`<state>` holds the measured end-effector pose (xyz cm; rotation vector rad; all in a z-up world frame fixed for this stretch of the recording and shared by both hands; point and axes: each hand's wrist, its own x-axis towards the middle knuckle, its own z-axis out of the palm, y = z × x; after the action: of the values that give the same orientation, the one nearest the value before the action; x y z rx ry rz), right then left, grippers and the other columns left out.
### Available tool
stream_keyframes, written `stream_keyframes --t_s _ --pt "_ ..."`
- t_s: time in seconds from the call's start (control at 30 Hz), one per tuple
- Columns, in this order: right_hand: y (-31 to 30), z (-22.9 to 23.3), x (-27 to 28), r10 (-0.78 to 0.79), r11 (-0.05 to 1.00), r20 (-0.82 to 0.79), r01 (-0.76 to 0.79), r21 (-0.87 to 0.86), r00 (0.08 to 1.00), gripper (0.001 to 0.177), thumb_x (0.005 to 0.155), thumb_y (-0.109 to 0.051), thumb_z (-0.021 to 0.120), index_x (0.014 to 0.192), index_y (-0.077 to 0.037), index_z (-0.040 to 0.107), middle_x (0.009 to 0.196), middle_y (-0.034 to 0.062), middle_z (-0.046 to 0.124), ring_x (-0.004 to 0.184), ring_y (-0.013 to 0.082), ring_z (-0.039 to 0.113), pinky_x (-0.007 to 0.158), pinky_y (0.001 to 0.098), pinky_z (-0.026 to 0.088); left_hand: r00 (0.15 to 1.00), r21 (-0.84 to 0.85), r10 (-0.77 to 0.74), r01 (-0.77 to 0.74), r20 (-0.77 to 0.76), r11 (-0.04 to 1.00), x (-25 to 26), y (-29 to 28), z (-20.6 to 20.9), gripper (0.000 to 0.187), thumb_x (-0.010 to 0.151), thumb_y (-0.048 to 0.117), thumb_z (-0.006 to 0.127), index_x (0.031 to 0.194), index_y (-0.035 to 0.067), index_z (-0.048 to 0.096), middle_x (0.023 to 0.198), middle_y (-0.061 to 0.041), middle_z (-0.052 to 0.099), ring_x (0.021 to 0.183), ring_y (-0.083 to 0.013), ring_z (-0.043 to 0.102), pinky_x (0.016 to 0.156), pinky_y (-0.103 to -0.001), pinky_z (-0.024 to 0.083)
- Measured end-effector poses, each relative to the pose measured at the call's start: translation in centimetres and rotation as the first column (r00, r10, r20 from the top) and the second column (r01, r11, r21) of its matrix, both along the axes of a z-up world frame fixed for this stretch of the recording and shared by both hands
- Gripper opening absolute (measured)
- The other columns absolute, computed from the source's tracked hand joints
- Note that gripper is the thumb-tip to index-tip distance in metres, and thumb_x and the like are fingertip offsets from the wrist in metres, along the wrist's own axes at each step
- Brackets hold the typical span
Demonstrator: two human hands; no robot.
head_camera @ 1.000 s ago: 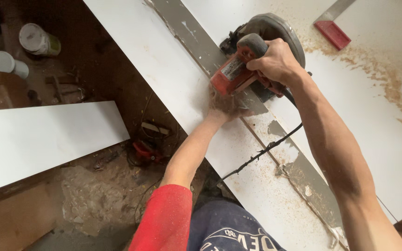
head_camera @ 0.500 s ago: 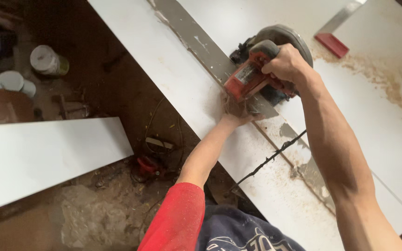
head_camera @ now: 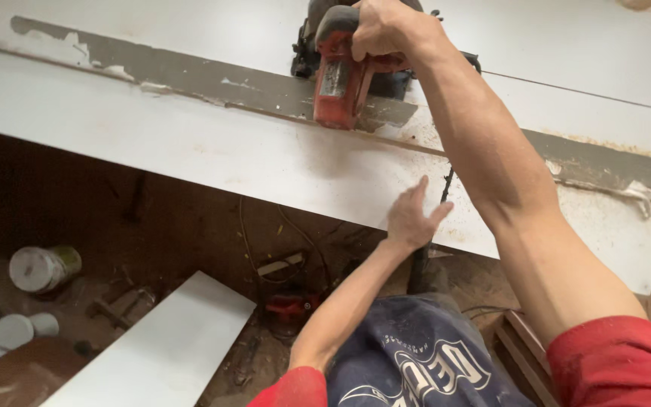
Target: The person positions a large white board on a workbench, then uses a red circular saw to cut along a marked line. The person guides the saw steadily along the board, completing a long straight cut and separating a strip from the main piece.
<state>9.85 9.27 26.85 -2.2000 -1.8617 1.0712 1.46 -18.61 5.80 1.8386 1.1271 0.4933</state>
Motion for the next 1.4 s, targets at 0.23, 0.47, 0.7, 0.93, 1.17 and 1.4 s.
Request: stream_keyframes --t_s 0.23,0.47,0.7,0.93,1.17,1.4 --pt "-0.3 -1.1 0.1 -0.025 0.993 0.048 0.019 0.116 0.999 0.051 0.07 -0.013 0.078 0.121 -0.02 0.074 0.102 0.0124 0.075 0.089 0.0286 0.073 0.076 0.0438 0.061 0.994 -0.526 -0.051 0.097 0.101 0.845 0.3 -3.2 5.0 0.087 0.078 0.04 0.074 0.148 -0.002 0.044 0.1 -0.016 0.077 0.096 -0.0305 0.074 0.09 -0.04 0.055" --pt "-0.2 -1.0 -0.3 -0.061 0.995 0.013 0.059 0.083 0.998 0.057 0.069 -0.008 0.074 0.125 -0.023 0.072 0.104 0.0107 0.076 0.092 0.0275 0.073 0.079 0.0427 0.06 0.997 -0.409 0.073 -0.077 -0.025 0.909 -10.8 2.2 8.9 0.088 0.077 0.044 0.081 0.147 0.003 0.049 0.108 -0.014 0.077 0.096 -0.0238 0.075 0.092 -0.036 0.057" --pt "-0.8 0.3 -0.7 -0.103 0.994 -0.266 0.108 0.005 0.958 0.035 0.075 -0.001 0.067 0.11 -0.006 0.071 0.082 0.0154 0.069 0.065 0.0275 0.065 0.048 0.0435 0.05 0.999 -0.349 0.033 -0.025 0.019 0.937 -18.5 12.8 10.9 0.091 0.078 0.052 0.078 0.149 0.003 0.048 0.124 -0.016 0.071 0.109 -0.0263 0.072 0.095 -0.039 0.057" --pt "0.1 1.5 -1.1 0.08 0.996 -0.188 -0.084 -0.012 0.979 0.046 0.077 -0.009 0.074 0.121 -0.021 0.072 0.08 0.01 0.071 0.062 0.021 0.065 0.049 0.0392 0.055 0.949 -0.128 0.253 -0.279 -0.187 0.952 -18.9 19.9 4.5 0.08 0.086 0.059 0.072 0.141 0.002 0.061 0.134 -0.02 0.069 0.123 -0.0315 0.067 0.108 -0.042 0.052" --pt "2.6 -0.5 0.3 0.18 0.975 -0.159 -0.197 -0.1 0.971 0.034 0.08 -0.015 0.081 0.114 -0.013 0.077 0.07 0.0098 0.072 0.056 0.0202 0.064 0.049 0.0361 0.054 0.667 0.073 0.383 -0.443 -0.639 0.893 -22.0 32.6 1.8 0.125 0.073 0.069 0.076 0.161 0.006 0.014 0.168 -0.017 0.009 0.155 -0.0373 0.011 0.126 -0.05 0.014" --pt "4.0 -0.5 0.5 0.135 0.949 -0.184 -0.181 -0.26 0.974 0.027 0.084 -0.015 0.077 0.111 -0.01 0.076 0.06 0.0095 0.064 0.044 0.0206 0.057 0.037 0.039 0.046 0.606 -0.053 0.238 -0.421 -0.759 0.905 -23.7 36.1 2.7 0.15 0.058 0.08 0.08 0.163 0.003 0.006 0.171 -0.019 -0.001 0.159 -0.0359 -0.003 0.129 -0.05 0.004"
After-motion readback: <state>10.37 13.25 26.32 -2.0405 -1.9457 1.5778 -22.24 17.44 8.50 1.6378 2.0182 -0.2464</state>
